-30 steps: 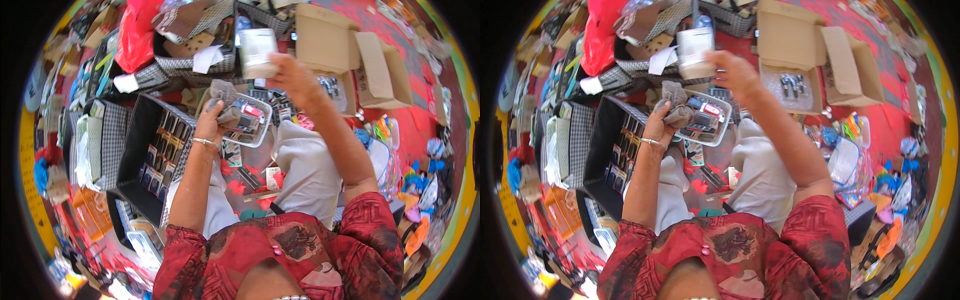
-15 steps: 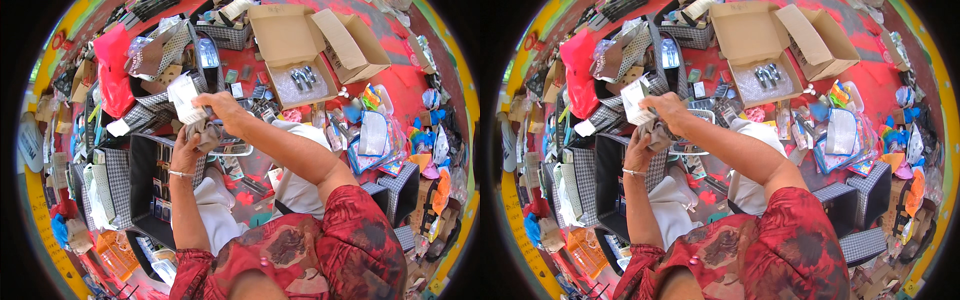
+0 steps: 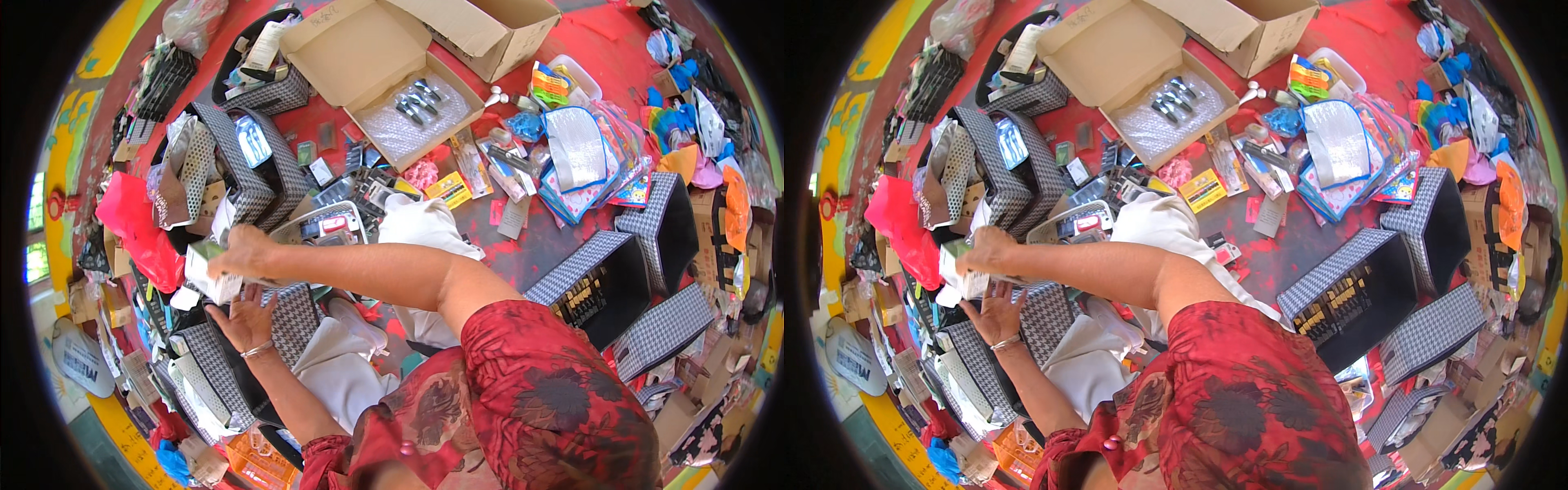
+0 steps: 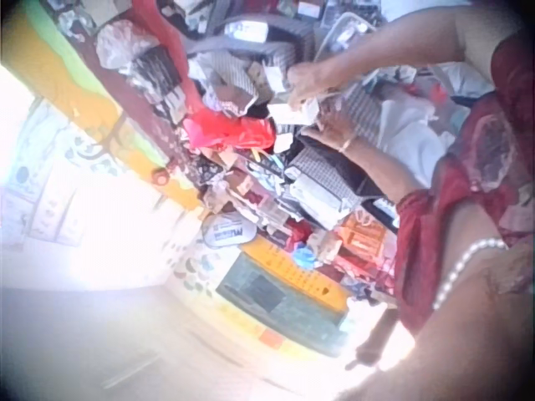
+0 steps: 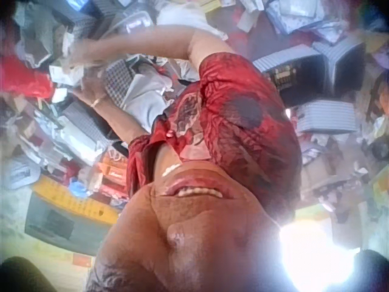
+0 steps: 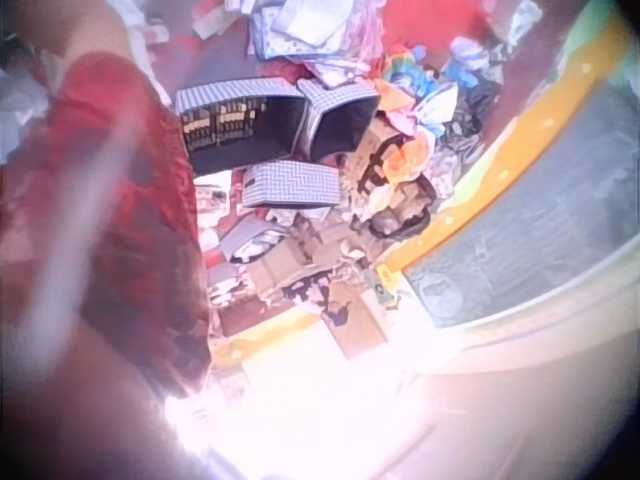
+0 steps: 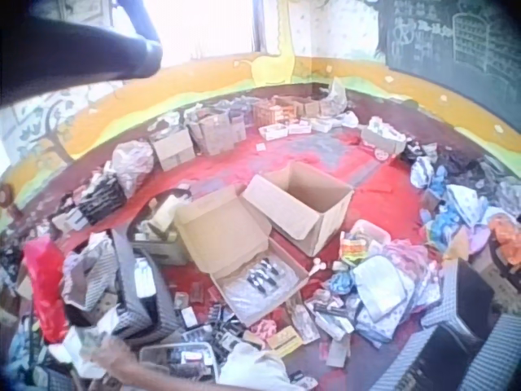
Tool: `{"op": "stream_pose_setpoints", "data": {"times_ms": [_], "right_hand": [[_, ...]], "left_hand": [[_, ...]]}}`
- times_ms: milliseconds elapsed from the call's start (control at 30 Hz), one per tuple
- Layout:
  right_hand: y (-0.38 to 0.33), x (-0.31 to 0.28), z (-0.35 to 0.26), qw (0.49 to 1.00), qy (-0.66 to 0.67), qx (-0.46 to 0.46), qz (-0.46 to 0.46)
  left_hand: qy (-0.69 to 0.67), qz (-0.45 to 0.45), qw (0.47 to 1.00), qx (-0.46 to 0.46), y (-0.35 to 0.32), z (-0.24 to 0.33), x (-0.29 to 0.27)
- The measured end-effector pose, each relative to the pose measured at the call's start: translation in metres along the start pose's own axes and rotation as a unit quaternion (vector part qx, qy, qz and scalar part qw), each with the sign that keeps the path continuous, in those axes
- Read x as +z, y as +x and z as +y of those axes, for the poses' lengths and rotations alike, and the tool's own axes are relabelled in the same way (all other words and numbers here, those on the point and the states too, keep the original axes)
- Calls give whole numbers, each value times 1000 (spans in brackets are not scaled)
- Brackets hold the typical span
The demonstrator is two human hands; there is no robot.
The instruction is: The person sits on the floor and wipes small product boxes with a cloth, then places them into a basket. They repeatedly pick up boxes, wipe them, and transfer them to the basket.
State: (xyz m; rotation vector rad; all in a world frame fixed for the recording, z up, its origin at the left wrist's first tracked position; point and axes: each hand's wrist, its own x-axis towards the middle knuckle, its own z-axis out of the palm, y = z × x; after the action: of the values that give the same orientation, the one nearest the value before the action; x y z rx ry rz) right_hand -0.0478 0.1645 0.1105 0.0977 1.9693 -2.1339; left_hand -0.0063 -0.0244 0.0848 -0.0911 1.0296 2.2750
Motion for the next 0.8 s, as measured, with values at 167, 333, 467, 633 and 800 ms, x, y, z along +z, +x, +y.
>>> {"op": "stream_pose_setpoints", "data": {"times_ms": [167,333,467,633,800], "right_hand": [[-22,7,-4,995,-83,18,-61],[-18,17,11,992,-124,10,-30],[-13,20,25,997,17,5,-72],[-11,-12,13,996,5,41,-83],[-5,-18,-26,979,198,-45,-34]], "left_hand": [[21,178,971,155,1,-3,16],[-93,236,953,166,14,-14,9],[-85,82,972,205,30,-11,-6],[-241,9,950,198,20,1,-5],[-167,74,964,193,16,5,9]]}}
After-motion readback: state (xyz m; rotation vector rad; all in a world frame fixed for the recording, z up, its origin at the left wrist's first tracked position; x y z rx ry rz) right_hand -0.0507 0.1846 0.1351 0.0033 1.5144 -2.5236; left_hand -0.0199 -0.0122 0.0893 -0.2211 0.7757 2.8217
